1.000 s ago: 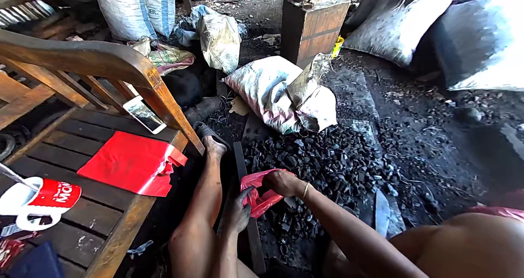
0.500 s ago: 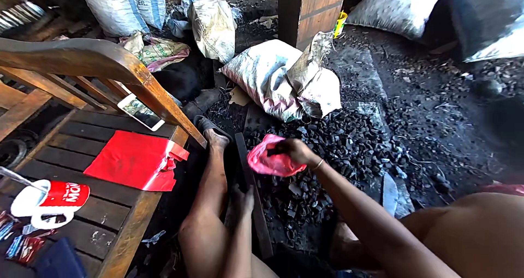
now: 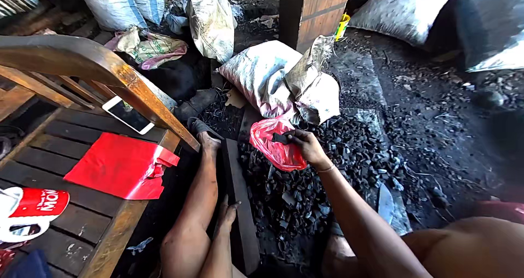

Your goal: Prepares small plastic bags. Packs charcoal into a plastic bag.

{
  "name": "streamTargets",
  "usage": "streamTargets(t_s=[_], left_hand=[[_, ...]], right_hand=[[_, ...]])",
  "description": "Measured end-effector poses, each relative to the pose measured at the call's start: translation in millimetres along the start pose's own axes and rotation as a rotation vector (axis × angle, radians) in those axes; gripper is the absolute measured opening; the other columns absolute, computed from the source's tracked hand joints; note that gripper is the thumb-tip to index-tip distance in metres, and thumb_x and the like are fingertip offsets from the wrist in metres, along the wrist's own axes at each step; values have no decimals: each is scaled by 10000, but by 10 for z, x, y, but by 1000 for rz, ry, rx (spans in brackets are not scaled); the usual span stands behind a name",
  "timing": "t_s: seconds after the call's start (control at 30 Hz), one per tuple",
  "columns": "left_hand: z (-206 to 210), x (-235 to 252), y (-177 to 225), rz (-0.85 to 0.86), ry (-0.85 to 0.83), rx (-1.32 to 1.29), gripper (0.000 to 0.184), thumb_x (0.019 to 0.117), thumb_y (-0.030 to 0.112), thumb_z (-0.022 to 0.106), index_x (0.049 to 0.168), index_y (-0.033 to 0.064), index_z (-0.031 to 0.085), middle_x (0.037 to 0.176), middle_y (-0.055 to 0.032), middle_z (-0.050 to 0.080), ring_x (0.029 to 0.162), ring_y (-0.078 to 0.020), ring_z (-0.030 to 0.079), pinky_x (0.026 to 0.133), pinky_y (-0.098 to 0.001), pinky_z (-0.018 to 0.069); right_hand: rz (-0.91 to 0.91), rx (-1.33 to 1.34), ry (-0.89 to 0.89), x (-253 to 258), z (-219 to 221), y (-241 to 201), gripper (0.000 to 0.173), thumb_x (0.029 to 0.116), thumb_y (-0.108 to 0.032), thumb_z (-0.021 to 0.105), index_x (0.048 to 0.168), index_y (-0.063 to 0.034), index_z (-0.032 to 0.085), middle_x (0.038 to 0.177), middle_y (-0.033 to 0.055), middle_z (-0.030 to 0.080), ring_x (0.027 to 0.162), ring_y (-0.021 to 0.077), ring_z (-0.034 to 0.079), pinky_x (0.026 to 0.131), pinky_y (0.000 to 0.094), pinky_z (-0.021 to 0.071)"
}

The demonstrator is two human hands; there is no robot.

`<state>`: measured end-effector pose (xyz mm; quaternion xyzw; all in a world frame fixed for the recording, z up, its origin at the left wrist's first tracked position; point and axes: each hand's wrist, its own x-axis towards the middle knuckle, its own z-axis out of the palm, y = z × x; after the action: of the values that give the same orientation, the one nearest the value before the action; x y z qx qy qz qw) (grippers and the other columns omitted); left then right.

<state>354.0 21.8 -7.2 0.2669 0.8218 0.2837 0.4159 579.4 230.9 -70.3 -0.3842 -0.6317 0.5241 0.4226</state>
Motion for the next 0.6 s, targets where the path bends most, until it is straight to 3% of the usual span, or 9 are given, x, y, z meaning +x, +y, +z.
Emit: streamTargets(t_s=[0.13,0.2,0.23,0.27,0.3,0.37,0.47,0.5,0.6], left_hand=[[-81,-427,433,-25,109,13,571,989,-51,558,1502,-151,330,1559,-314,375,1478,-327,360,1208,-323,271],[5,-747,794,243,327,15,409,1001,-22,527,1367,-201,488,1388,-352,537,1321,-358,532,1128,-269,368],[-200,-989,1323,183,141,102,399,1064,27,454,1426,-139,450,1472,-259,496,1350,-260,495,1123,-239,343],[-207,-1065,1640,269,185,38,334,1033,9,497,1327,-143,535,1368,-245,573,1215,-236,570,1038,-222,416],[-187,-1101,1813,376,147,-27,324,1006,-4,520,1289,-160,540,1325,-255,580,1149,-229,580,1000,-205,431],[-187,-1114,1901,449,61,-48,365,982,-9,553,1303,-178,515,1343,-267,560,1155,-228,572,1006,-202,425],[-128,-1352,2019,256,84,-61,330,1028,-24,480,1327,-159,513,1394,-258,538,1215,-230,555,1056,-216,400],[-145,-1379,2027,292,127,-41,323,1033,-14,476,1319,-155,523,1383,-260,549,1219,-235,560,1061,-224,401],[-305,-1132,1813,790,317,75,263,1025,47,487,1190,-143,564,1196,-249,613,1081,-227,609,940,-186,450]], right_hand=[[-10,0,-15,4,14,26,213,1055,-137,553,1088,-59,749,956,74,763,882,171,728,843,384,613],[-12,10,-15,16,4,22,223,1061,-142,542,1095,-55,745,970,77,762,902,172,726,859,382,608],[-11,16,-13,23,-10,13,226,1062,-144,540,1101,-53,744,976,80,761,909,174,726,864,383,608],[-11,25,-8,26,-18,7,229,1063,-143,538,1104,-50,743,978,84,761,911,175,725,867,383,607],[-12,36,-4,23,-19,7,232,1064,-141,535,1108,-45,742,982,87,760,917,175,725,871,384,606],[-9,43,-2,26,-17,-3,236,1066,-139,531,1112,-42,742,988,87,760,922,172,724,876,382,605],[1,36,-2,2,-18,-34,226,1064,-141,542,1102,-50,745,985,80,762,916,165,724,872,374,603],[0,36,-7,-1,-18,-29,224,1063,-142,544,1100,-51,746,982,81,762,913,166,724,871,374,603],[-17,35,-37,-23,18,58,238,1067,-164,540,1107,-50,745,983,81,762,919,167,723,876,375,604]])
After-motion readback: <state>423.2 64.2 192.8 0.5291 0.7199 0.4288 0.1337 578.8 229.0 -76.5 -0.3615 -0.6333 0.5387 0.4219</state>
